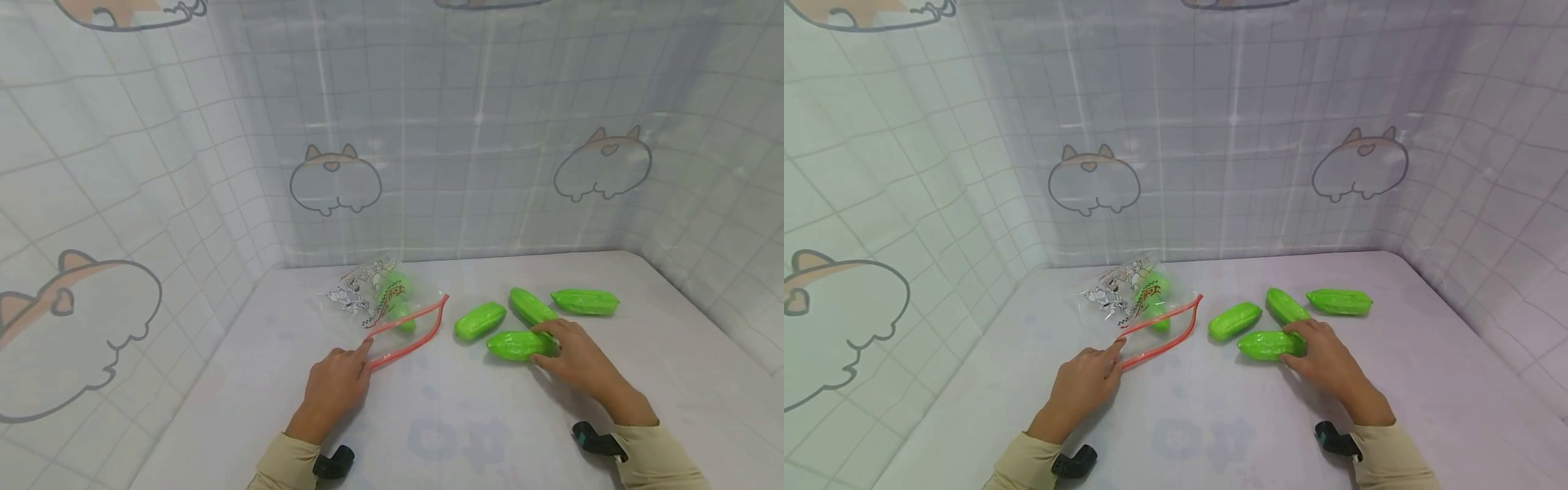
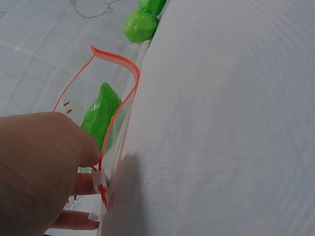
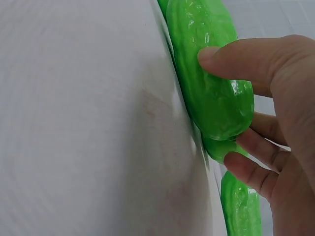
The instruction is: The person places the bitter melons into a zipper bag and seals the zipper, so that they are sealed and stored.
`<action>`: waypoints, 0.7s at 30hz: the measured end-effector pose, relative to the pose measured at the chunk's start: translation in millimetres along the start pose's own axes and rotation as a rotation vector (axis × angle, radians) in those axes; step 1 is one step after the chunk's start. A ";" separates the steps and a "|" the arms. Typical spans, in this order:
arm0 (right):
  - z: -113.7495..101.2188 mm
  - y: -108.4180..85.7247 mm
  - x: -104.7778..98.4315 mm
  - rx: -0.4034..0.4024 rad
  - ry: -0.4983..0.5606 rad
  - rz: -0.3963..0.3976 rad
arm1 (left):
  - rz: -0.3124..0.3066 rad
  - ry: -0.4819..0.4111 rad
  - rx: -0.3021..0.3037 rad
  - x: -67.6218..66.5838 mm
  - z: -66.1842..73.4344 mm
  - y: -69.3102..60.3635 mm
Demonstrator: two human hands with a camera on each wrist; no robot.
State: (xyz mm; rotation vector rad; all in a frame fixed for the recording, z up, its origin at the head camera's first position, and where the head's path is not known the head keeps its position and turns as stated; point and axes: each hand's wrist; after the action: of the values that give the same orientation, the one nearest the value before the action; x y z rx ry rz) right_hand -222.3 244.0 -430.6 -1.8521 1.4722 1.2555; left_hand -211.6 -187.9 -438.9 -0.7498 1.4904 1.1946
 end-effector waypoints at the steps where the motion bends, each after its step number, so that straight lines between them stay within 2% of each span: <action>1: 0.4 0.0 -0.1 0.002 0.005 0.000 | -0.001 0.000 0.000 -0.1 0.0 0.0; 11: -1.1 0.9 -1.2 0.027 0.025 -0.025 | -0.020 -0.011 -0.005 -0.9 1.1 0.5; 21: -3.2 1.1 2.7 0.034 0.142 -0.039 | -0.007 -0.021 0.004 -2.0 0.9 -0.9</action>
State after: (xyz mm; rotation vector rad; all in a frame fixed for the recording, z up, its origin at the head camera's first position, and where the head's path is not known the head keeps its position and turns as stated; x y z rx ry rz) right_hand -222.1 239.8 -431.2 -1.9725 1.5124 1.0938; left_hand -209.9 -187.6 -437.3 -0.7372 1.4713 1.1909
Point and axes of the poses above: each hand's wrist, its own y-axis towards the middle knuckle, its own x-axis out of the palm, z = x × y, and after that the axes turned 9 degrees about -z, right-handed
